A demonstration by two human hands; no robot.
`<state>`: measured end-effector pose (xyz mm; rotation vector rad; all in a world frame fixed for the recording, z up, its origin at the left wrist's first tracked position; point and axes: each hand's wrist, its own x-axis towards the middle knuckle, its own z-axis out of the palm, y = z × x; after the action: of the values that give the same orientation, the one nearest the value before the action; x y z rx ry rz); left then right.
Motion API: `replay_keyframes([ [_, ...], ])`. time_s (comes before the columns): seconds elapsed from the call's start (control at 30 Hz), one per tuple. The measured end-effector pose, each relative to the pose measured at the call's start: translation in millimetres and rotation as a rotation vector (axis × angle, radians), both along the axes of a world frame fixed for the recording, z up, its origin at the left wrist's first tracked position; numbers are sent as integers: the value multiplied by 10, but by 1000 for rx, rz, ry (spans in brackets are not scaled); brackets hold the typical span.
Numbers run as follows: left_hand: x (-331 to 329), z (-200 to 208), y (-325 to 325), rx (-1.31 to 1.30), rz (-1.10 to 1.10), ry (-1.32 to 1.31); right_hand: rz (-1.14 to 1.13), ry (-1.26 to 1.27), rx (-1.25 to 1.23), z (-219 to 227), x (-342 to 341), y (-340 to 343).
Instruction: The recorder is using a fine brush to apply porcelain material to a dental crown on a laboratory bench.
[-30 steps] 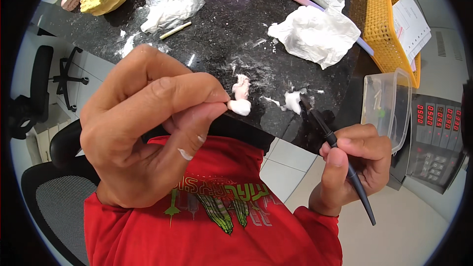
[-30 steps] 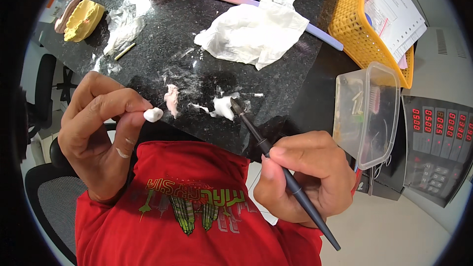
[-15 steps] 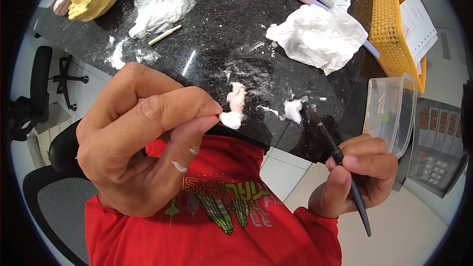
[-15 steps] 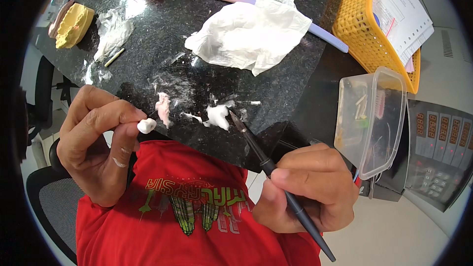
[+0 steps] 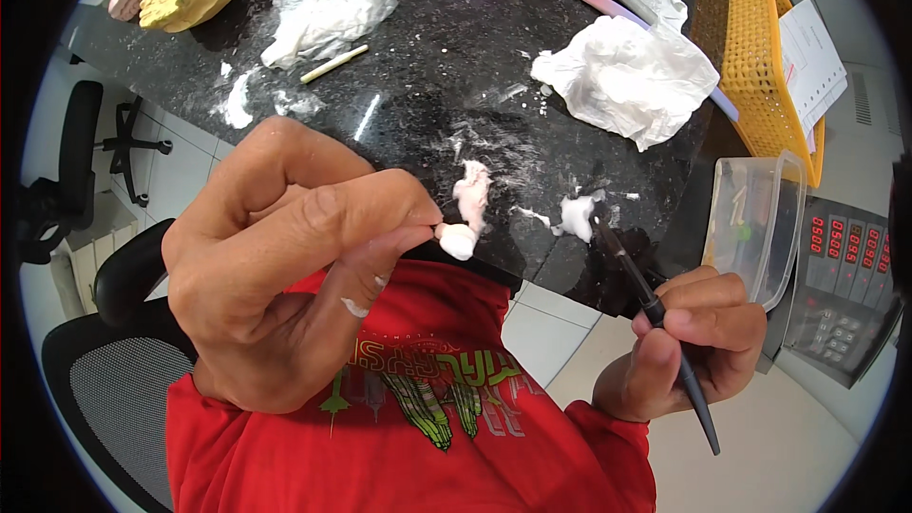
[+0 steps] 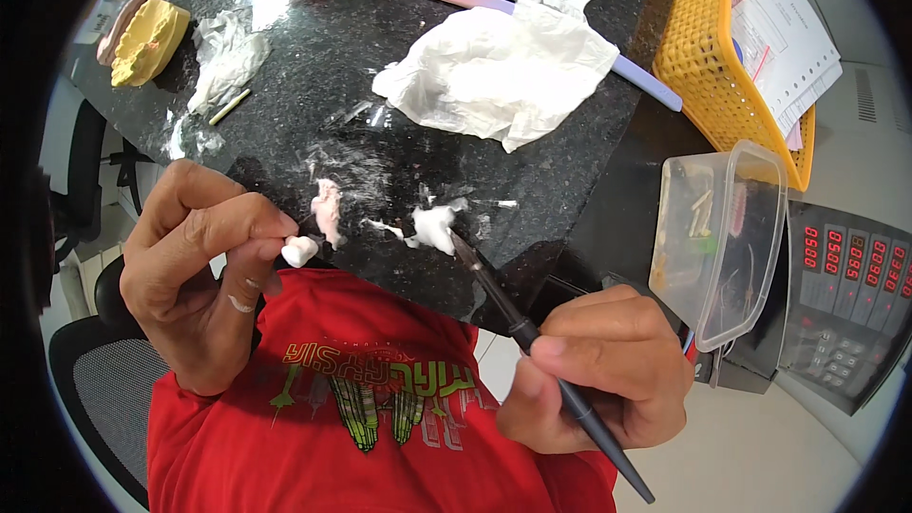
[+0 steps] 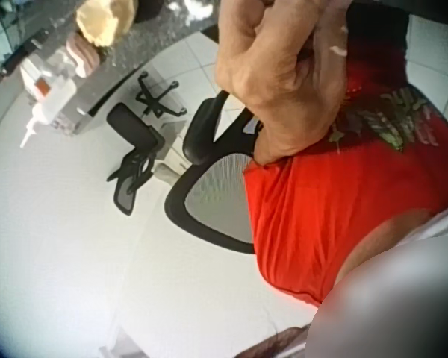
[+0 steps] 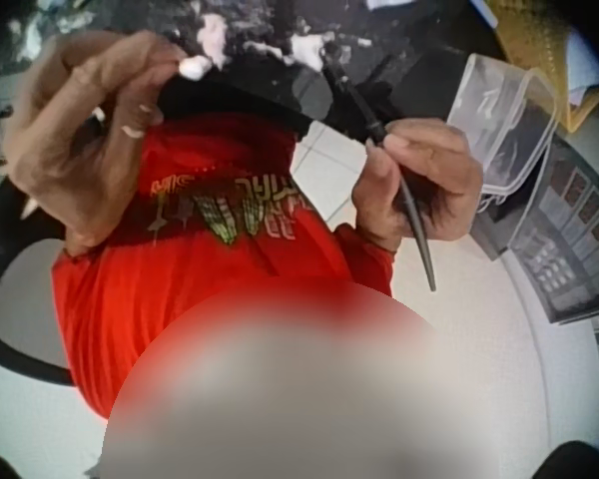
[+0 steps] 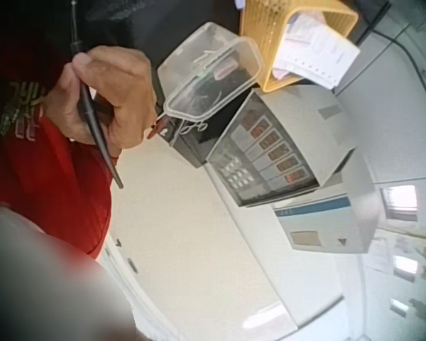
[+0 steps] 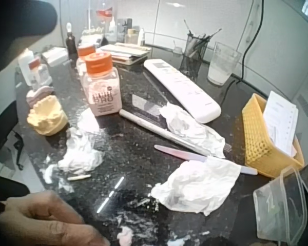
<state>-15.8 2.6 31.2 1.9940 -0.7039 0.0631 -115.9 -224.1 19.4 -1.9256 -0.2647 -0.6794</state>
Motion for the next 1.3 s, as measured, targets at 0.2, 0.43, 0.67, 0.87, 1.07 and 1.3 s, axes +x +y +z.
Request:
replay_keyframes([
  [0.2,122,38,57,5,-68,-9,45,-31,107,63,7,136],
  [0.43,82,-21,62,-27,-65,-38,132,-80,-50,32,87,237],
  [0.67,81,-47,35,-21,-28,-174,189,-181,-168,-27,158,280],
  [0.87,77,-147,21,-79,29,-314,194,-165,-240,-28,144,340],
  [1.07,90,-138,76,-66,6,-304,224,-145,-284,-20,159,355],
  [1.3,104,-189,97,-100,14,-333,234,-105,-299,11,158,389],
])
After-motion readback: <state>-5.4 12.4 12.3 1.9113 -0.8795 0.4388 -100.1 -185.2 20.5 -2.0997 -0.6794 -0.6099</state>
